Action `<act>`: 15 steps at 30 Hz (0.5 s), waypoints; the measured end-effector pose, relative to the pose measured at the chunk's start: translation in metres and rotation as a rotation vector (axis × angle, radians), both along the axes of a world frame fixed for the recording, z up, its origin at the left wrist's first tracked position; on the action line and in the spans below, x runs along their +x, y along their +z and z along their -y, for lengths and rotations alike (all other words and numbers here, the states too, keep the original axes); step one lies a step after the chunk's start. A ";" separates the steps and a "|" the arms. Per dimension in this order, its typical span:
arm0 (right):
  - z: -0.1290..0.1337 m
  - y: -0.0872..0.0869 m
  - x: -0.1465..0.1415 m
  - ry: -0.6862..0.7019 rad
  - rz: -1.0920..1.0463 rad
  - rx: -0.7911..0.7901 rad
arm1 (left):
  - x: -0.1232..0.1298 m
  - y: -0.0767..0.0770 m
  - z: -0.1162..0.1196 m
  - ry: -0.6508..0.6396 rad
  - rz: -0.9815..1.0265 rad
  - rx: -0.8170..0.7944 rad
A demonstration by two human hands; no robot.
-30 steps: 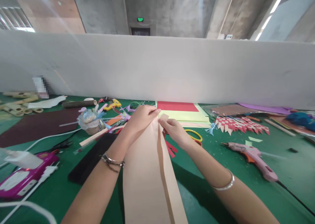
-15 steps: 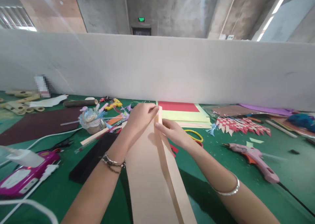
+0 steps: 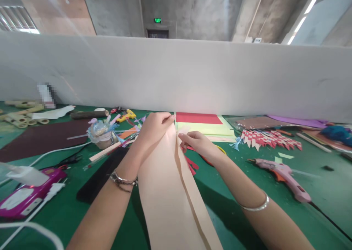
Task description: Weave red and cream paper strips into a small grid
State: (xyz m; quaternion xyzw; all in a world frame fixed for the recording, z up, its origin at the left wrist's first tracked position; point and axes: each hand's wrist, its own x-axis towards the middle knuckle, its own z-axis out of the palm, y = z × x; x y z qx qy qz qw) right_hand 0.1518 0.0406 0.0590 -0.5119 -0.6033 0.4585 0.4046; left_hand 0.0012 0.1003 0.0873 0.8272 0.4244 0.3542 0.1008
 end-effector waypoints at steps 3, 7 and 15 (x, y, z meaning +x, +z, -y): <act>-0.004 -0.006 0.003 0.020 -0.026 -0.017 | -0.006 0.005 -0.001 -0.009 0.026 -0.002; -0.013 -0.014 0.012 0.052 0.038 -0.023 | -0.019 0.012 -0.002 0.015 0.082 0.010; -0.003 -0.007 0.003 0.095 0.051 0.055 | -0.013 0.010 0.002 0.193 -0.012 0.054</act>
